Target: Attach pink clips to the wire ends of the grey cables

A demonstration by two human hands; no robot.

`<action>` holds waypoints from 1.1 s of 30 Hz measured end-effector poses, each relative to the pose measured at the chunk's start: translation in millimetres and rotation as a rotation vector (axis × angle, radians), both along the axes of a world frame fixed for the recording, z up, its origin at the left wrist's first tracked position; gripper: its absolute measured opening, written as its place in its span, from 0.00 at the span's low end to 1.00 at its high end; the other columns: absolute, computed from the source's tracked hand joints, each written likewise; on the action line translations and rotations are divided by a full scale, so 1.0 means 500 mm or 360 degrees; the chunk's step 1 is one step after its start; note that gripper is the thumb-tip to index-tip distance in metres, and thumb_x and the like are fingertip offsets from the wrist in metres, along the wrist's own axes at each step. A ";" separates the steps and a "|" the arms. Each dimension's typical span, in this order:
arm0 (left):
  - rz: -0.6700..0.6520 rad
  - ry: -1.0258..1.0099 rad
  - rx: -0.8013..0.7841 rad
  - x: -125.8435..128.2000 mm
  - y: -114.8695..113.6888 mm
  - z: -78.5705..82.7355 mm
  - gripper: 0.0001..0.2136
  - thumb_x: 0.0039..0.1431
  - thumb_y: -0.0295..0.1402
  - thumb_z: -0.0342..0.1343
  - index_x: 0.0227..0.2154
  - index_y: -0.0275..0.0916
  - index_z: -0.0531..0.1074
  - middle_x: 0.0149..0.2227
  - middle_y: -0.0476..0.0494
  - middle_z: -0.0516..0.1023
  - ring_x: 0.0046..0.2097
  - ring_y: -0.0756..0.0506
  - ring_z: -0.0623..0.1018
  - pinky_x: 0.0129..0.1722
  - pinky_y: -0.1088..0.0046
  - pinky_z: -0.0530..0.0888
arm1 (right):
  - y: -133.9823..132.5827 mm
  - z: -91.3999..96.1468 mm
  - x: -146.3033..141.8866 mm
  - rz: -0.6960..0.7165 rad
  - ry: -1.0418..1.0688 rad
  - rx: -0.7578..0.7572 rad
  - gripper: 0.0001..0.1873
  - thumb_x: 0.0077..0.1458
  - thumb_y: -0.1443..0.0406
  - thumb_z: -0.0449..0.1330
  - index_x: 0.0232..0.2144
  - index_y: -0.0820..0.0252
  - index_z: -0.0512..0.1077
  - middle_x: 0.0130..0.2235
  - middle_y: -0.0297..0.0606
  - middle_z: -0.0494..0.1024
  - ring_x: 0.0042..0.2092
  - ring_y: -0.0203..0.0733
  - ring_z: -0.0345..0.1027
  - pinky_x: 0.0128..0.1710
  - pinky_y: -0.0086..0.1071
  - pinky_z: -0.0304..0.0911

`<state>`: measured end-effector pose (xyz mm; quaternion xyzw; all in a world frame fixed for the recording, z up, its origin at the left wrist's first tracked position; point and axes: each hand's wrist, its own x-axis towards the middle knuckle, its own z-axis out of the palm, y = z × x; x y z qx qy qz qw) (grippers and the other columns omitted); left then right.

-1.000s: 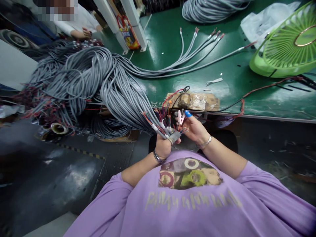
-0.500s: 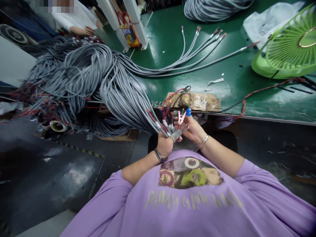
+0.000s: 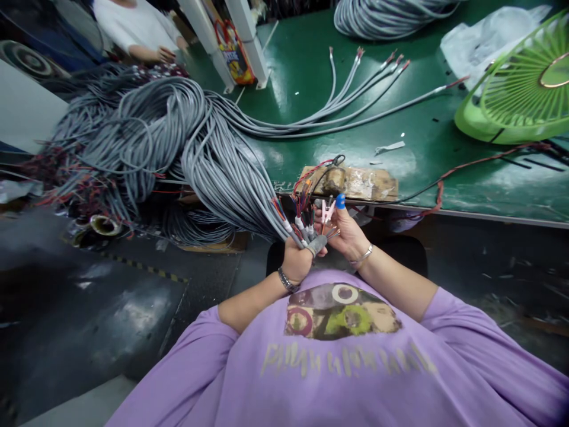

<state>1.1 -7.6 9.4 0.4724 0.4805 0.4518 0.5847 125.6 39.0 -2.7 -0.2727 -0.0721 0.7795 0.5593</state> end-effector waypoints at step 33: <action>0.0194 -0.0148 -0.0036 0.008 0.001 0.003 0.12 0.47 0.40 0.66 0.21 0.36 0.75 0.18 0.49 0.75 0.19 0.53 0.73 0.21 0.78 0.73 | -0.008 0.027 0.015 -0.0052 -0.0097 0.0008 0.16 0.52 0.52 0.66 0.26 0.59 0.75 0.24 0.31 0.77 0.25 0.33 0.67 0.28 0.28 0.65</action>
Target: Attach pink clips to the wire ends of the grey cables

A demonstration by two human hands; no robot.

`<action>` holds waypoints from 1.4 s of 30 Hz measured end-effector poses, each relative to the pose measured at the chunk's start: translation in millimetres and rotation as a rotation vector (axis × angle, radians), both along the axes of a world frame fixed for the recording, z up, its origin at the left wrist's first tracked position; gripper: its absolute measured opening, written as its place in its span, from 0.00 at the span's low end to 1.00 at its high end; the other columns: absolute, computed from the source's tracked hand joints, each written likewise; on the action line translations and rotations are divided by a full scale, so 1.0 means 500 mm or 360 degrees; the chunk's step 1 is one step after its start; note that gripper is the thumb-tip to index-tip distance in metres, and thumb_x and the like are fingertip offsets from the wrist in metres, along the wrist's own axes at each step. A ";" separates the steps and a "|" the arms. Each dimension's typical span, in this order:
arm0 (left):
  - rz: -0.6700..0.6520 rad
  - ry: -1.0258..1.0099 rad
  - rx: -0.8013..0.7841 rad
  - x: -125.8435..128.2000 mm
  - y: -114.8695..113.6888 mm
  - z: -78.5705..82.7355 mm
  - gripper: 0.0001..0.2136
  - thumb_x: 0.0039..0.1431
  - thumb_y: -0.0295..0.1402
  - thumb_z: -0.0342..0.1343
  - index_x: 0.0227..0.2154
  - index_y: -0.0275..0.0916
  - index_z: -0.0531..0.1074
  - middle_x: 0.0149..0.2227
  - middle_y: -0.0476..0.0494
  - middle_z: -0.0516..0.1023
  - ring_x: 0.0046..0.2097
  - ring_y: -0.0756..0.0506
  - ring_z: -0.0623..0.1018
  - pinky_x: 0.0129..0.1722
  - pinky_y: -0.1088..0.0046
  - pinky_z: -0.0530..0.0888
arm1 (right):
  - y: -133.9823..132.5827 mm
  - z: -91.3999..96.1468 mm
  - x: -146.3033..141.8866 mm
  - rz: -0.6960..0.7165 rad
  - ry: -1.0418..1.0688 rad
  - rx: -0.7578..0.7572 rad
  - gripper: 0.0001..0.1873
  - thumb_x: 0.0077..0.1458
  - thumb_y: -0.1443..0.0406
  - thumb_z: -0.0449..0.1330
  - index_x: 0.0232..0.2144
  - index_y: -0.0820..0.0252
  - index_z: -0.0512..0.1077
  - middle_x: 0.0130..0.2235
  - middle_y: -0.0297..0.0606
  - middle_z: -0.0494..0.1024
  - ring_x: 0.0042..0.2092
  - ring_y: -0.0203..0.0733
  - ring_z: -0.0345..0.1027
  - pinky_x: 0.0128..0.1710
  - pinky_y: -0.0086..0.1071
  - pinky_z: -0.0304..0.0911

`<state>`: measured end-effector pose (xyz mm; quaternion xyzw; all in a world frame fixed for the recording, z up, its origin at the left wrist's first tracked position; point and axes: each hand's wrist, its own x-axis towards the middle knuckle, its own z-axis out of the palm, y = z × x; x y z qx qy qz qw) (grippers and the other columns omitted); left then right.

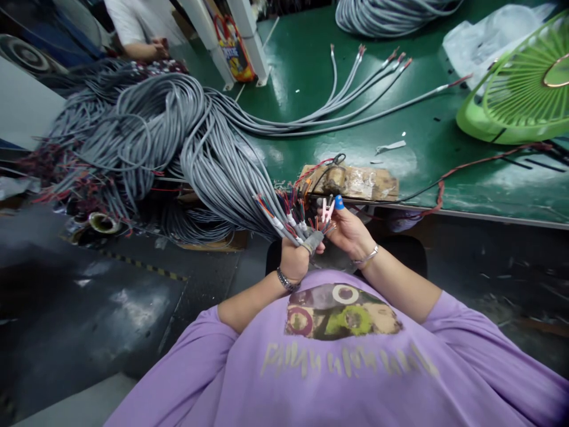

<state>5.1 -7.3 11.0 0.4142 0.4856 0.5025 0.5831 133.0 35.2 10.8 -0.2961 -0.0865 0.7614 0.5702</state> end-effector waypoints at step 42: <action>-0.0465 0.0336 0.0052 -0.035 0.003 0.011 0.13 0.49 0.41 0.66 0.20 0.35 0.75 0.19 0.46 0.76 0.21 0.51 0.74 0.23 0.76 0.71 | -0.071 -0.009 0.068 0.0367 -0.1054 0.0717 0.16 0.48 0.53 0.68 0.26 0.60 0.76 0.25 0.34 0.74 0.27 0.35 0.64 0.29 0.29 0.64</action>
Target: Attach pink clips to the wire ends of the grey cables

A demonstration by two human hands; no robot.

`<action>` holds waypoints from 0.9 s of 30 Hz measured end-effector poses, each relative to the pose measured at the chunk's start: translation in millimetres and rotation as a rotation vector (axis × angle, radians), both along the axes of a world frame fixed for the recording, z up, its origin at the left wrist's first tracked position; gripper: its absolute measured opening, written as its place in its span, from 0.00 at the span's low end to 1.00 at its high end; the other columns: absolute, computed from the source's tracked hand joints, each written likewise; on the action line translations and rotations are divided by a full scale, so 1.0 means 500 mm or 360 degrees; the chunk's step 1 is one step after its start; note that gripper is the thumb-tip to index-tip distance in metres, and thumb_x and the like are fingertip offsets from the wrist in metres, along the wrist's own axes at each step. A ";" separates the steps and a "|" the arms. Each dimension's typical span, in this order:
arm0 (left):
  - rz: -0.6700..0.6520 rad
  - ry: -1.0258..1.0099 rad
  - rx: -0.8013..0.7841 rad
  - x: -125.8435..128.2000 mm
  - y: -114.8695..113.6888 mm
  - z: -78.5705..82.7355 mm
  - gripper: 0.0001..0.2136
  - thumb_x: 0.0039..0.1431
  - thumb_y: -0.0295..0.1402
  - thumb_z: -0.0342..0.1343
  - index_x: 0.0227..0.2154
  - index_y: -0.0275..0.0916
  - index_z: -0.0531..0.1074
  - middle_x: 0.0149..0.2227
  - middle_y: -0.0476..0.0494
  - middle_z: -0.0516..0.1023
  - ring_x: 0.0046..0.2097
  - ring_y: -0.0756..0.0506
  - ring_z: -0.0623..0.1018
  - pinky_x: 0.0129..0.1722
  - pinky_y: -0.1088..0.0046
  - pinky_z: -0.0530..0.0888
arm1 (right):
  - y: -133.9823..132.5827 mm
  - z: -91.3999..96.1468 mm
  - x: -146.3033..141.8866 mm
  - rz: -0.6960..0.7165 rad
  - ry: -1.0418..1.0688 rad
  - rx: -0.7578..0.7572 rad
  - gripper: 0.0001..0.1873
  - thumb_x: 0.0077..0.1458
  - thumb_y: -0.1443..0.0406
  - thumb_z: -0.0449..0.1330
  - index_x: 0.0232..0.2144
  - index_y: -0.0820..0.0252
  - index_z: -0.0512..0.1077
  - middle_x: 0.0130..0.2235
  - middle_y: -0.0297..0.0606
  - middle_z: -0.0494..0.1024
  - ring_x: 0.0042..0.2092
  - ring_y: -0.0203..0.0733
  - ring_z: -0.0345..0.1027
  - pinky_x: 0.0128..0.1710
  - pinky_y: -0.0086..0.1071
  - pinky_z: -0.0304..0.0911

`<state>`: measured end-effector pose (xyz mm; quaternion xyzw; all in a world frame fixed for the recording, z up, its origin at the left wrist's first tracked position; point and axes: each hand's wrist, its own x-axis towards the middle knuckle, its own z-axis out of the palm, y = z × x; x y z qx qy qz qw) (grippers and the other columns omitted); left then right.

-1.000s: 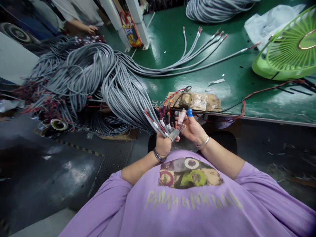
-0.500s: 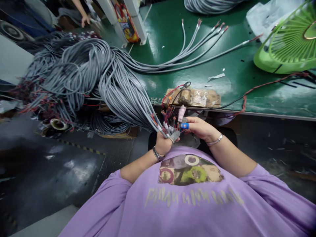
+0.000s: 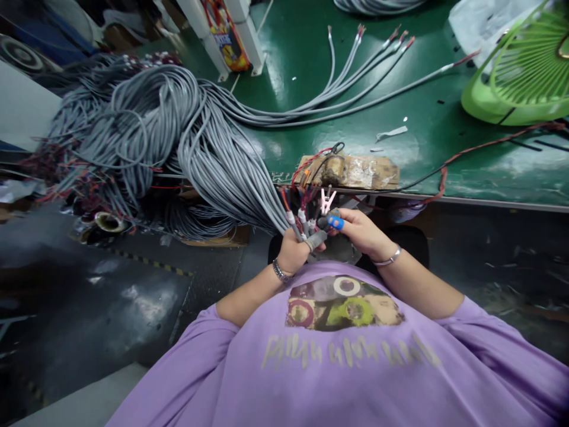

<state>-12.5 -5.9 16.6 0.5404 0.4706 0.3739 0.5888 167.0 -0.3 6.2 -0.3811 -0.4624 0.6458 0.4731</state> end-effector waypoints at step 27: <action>0.0112 -0.0263 -0.0065 -0.011 -0.004 -0.011 0.14 0.45 0.42 0.69 0.22 0.35 0.77 0.21 0.45 0.78 0.22 0.49 0.76 0.25 0.74 0.76 | -0.017 0.016 -0.051 -0.0024 0.0231 -0.0190 0.13 0.46 0.58 0.70 0.27 0.59 0.73 0.21 0.32 0.75 0.23 0.36 0.67 0.24 0.30 0.56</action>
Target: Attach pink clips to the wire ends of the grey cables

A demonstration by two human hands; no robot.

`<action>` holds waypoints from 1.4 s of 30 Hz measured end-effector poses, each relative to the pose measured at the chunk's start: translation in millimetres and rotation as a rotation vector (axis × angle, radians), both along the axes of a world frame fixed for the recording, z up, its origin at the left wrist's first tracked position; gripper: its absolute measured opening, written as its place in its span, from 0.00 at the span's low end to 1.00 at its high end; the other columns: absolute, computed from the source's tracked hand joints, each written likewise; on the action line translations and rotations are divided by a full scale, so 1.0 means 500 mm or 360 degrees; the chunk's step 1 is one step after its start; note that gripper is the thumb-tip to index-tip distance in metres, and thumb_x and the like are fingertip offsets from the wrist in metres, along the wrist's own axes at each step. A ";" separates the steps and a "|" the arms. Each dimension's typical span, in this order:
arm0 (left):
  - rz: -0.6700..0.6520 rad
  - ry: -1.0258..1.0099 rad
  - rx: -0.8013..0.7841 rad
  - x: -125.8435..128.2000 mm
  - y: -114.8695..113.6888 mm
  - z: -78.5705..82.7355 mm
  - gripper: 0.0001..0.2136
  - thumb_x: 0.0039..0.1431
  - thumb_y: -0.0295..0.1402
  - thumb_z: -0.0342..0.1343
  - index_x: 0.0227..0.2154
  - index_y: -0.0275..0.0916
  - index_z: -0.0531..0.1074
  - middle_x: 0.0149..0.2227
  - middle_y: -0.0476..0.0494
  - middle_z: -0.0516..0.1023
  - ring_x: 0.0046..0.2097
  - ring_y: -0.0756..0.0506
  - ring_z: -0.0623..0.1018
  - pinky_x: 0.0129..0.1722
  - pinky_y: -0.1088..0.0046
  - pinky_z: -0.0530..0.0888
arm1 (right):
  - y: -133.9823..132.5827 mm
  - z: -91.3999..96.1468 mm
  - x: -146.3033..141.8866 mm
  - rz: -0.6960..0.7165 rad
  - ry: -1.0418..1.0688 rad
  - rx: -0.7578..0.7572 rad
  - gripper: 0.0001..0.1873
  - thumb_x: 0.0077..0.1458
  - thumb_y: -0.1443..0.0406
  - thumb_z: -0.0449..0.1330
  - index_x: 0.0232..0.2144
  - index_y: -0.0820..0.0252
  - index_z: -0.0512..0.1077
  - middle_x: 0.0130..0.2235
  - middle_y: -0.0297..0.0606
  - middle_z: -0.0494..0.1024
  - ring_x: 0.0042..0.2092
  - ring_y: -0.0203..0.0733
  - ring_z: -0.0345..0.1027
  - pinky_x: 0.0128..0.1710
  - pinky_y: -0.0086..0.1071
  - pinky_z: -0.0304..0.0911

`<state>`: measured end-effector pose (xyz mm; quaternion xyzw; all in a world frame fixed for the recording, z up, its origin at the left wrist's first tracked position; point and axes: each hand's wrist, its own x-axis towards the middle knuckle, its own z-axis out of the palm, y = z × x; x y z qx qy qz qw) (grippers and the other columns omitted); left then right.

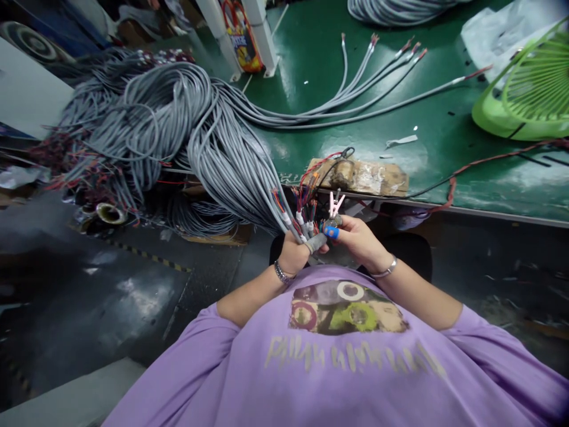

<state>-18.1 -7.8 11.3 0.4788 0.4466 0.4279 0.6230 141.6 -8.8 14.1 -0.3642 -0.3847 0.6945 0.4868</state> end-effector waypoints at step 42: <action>-0.0023 0.0165 -0.0002 0.006 0.001 0.007 0.14 0.48 0.41 0.66 0.22 0.34 0.75 0.19 0.47 0.76 0.20 0.51 0.74 0.22 0.76 0.72 | -0.002 -0.001 -0.022 -0.0219 0.0108 -0.0259 0.15 0.40 0.60 0.71 0.22 0.59 0.68 0.19 0.28 0.67 0.21 0.31 0.57 0.21 0.29 0.57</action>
